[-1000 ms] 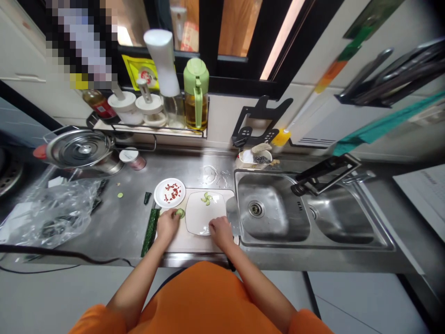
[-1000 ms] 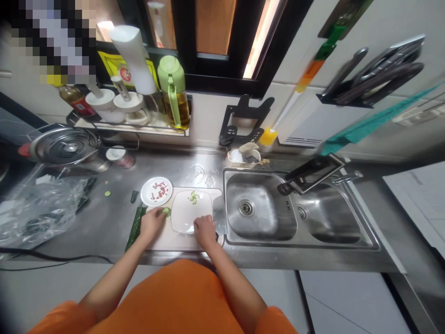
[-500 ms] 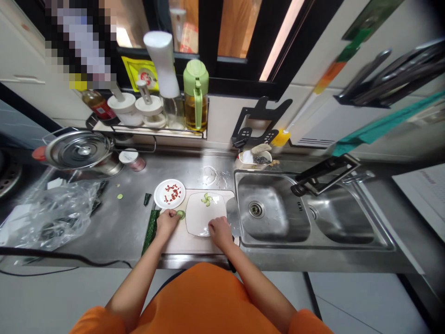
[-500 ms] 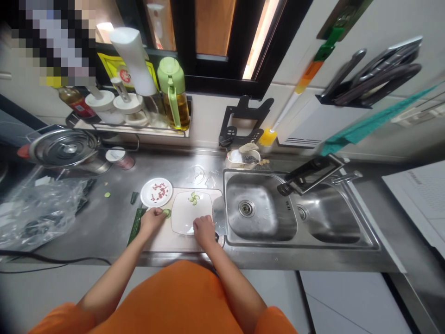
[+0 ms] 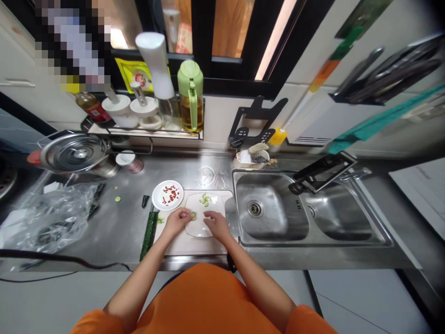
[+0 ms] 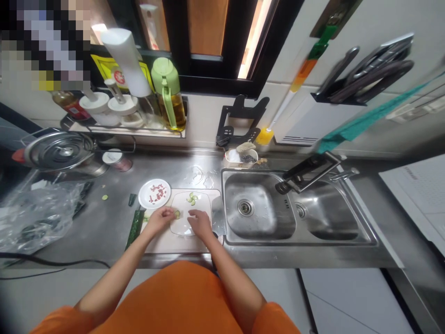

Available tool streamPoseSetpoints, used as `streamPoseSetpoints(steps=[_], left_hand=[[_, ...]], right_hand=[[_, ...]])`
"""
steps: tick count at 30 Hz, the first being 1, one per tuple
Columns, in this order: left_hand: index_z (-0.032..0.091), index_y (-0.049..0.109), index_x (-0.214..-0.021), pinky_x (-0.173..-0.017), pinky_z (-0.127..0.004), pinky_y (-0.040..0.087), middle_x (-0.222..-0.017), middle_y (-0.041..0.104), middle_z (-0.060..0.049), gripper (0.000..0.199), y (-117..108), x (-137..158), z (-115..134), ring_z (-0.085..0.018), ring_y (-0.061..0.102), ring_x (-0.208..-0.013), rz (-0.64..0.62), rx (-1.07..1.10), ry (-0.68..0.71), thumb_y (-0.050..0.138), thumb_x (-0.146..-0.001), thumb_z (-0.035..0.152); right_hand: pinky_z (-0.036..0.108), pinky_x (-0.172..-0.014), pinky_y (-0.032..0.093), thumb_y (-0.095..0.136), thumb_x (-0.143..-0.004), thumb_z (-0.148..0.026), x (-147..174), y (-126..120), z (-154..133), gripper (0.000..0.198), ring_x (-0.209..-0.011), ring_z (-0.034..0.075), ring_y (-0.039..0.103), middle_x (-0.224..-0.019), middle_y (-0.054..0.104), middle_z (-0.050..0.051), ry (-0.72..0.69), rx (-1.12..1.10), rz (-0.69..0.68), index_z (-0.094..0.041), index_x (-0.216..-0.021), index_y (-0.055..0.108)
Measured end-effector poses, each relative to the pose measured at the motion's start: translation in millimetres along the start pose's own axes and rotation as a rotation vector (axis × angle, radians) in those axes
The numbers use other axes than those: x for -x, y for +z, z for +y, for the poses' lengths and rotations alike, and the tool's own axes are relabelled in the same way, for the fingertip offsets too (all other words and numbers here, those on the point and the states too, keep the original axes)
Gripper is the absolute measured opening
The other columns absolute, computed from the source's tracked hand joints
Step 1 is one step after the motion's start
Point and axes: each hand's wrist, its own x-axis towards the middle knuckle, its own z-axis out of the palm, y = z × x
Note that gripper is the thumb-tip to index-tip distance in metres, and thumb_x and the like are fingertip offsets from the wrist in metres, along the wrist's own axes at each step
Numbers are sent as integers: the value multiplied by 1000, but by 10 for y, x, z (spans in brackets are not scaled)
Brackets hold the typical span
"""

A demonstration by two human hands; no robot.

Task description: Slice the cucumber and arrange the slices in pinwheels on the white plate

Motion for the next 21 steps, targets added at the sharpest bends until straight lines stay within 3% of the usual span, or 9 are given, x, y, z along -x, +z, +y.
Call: streamPoseSetpoints(steps=[2,6,10,14,18,21], left_hand=[[15,62,-75,-62,-23,41,-62,62,0,33,129,11,81,-12,55,-59,-106,85,-14,74,-55,40],[15,64,-79,-62,-23,42,-66,65,-1,34,309,15,184,-11,57,-62,-208,163,-65,77,-55,36],[15,65,-85,-63,-21,44,-72,67,-1,37,396,-6,184,-10,58,-63,-296,310,-192,80,-55,32],[15,62,-88,-64,-20,46,-80,68,-5,32,482,-9,152,-10,62,-67,-318,524,-417,75,-68,36],[13,60,-88,-57,-19,46,-81,68,-9,31,584,-4,133,-11,63,-67,-401,528,-646,61,-81,43],[11,61,-85,-52,-16,44,-79,68,-8,27,642,-18,118,-9,62,-63,-489,576,-708,59,-84,38]], right_hand=[[33,-81,44,57,-76,-31,-52,-19,-17,30,-87,19,58,-97,68,6,50,-188,-25,-20,-102,67],[30,-75,45,62,-71,-38,-110,-89,-17,24,-79,17,59,-83,67,4,113,-381,-64,-18,-84,66],[27,-69,43,61,-69,-36,-95,-225,-13,19,-70,14,56,-73,63,1,134,-365,-37,-17,-74,62],[25,-71,43,61,-72,-34,-49,-430,-91,18,-73,13,55,-76,63,1,73,-303,-89,-17,-75,62],[24,-70,42,60,-74,-30,-35,-612,-164,14,-74,13,55,-77,64,1,10,-220,-179,-17,-77,64],[24,-69,41,60,-74,-28,-54,-705,-169,14,-73,13,55,-77,65,1,-22,-183,-251,-16,-78,66]])
